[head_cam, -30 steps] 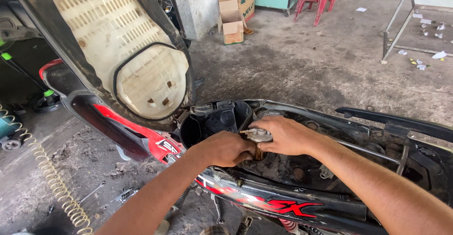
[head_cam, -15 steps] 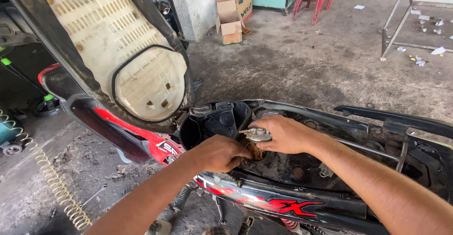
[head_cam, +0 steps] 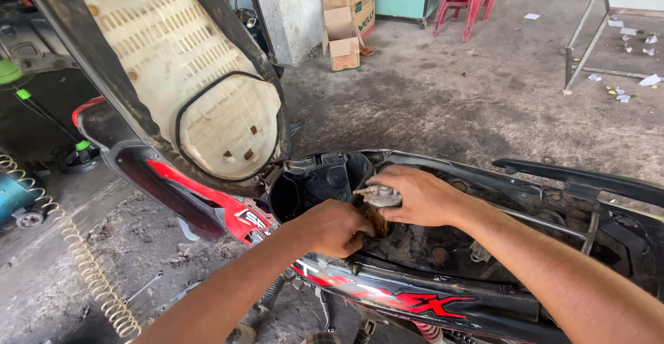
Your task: The person uses a pneumatic air gun to clean a motorcycle carburetor. They then wipe the carburetor with a cloth and install it into the motorcycle's fuel tank area, connecting the fuel lines.
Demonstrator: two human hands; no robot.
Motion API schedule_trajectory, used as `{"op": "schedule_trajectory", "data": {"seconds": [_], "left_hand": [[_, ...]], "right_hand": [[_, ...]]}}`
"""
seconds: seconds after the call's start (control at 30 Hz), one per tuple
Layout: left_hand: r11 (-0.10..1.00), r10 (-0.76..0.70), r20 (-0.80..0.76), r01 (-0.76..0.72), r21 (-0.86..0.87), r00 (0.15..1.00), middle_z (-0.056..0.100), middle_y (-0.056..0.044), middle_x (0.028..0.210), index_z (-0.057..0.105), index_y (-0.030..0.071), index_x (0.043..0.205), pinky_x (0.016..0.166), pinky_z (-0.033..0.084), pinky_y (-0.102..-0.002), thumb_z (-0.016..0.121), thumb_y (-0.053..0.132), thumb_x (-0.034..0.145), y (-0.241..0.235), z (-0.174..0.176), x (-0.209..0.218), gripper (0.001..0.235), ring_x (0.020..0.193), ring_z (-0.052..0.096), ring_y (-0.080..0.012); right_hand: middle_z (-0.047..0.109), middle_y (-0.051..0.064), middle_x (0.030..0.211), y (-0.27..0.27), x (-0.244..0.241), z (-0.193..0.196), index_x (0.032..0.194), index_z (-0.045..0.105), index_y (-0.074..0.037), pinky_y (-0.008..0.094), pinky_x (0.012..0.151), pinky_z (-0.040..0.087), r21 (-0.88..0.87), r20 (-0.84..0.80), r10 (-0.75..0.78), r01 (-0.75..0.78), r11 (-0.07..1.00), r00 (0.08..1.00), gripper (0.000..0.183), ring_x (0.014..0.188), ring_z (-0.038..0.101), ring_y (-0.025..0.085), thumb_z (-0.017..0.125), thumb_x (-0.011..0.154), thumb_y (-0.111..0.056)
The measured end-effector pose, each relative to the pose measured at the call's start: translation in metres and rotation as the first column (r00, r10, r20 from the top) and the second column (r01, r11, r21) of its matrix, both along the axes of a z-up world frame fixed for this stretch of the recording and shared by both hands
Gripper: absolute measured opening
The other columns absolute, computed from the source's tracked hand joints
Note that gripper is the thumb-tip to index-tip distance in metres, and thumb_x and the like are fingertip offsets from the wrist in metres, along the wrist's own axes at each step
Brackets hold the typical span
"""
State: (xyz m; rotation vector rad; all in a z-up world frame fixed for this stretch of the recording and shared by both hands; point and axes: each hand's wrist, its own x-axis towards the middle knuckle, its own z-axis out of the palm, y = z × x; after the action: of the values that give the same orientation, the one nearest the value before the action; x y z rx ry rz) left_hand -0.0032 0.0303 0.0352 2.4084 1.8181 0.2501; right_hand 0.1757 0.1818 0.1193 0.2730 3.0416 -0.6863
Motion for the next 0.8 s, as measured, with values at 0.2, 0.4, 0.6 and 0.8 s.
{"op": "schedule_trajectory", "data": {"seconds": [0.2, 0.4, 0.6, 0.8], "left_hand": [[0.991, 0.028, 0.096, -0.015, -0.129, 0.995, 0.075, -0.011, 0.084, 0.078, 0.026, 0.109, 0.069, 0.062, -0.057, 0.057, 0.027, 0.092, 0.004, 0.009, -0.007, 0.027, 0.078, 0.073, -0.0426], [0.982, 0.009, 0.088, 0.007, -0.19, 0.996, 0.074, -0.015, 0.087, 0.075, 0.021, 0.111, 0.071, 0.062, -0.058, 0.052, 0.021, 0.099, 0.01, 0.023, 0.002, 0.026, 0.081, 0.073, -0.0453], [0.968, -0.042, -0.027, 0.034, -0.249, 0.999, 0.074, -0.013, 0.085, 0.075, 0.022, 0.113, 0.072, 0.063, -0.056, 0.056, 0.027, 0.105, 0.025, 0.032, 0.009, 0.021, 0.079, 0.074, -0.0403], [0.968, -0.078, -0.154, 0.038, -0.247, 0.985, 0.076, -0.013, 0.089, 0.071, 0.023, 0.115, 0.068, 0.065, -0.052, 0.058, 0.034, 0.103, 0.031, 0.02, 0.009, 0.021, 0.077, 0.075, -0.0378]], "right_hand": [[0.064, 0.019, 0.13, -0.003, 0.001, -0.001, 0.142, 0.055, -0.004, 0.047, 0.103, 0.053, -0.008, 0.027, 0.013, -0.013, 1.0, 1.0, 0.062, 0.122, 0.064, 0.038, 0.075, 0.089, -0.029], [0.066, 0.016, 0.126, 0.0, 0.001, -0.004, 0.141, 0.056, -0.007, 0.045, 0.1, 0.055, 0.021, 0.011, 0.002, -0.002, 1.0, 1.0, 0.061, 0.121, 0.065, 0.035, 0.075, 0.089, -0.031], [0.066, 0.015, 0.125, 0.006, -0.001, -0.01, 0.139, 0.057, -0.007, 0.045, 0.099, 0.056, 0.008, 0.006, -0.004, 0.004, 1.0, 1.0, 0.059, 0.12, 0.065, 0.035, 0.073, 0.088, -0.031], [0.067, 0.018, 0.124, 0.002, 0.0, 0.001, 0.14, 0.058, -0.004, 0.047, 0.099, 0.057, -0.074, 0.012, -0.022, 0.022, 0.997, 1.0, 0.061, 0.12, 0.066, 0.038, 0.077, 0.085, -0.023]]}}
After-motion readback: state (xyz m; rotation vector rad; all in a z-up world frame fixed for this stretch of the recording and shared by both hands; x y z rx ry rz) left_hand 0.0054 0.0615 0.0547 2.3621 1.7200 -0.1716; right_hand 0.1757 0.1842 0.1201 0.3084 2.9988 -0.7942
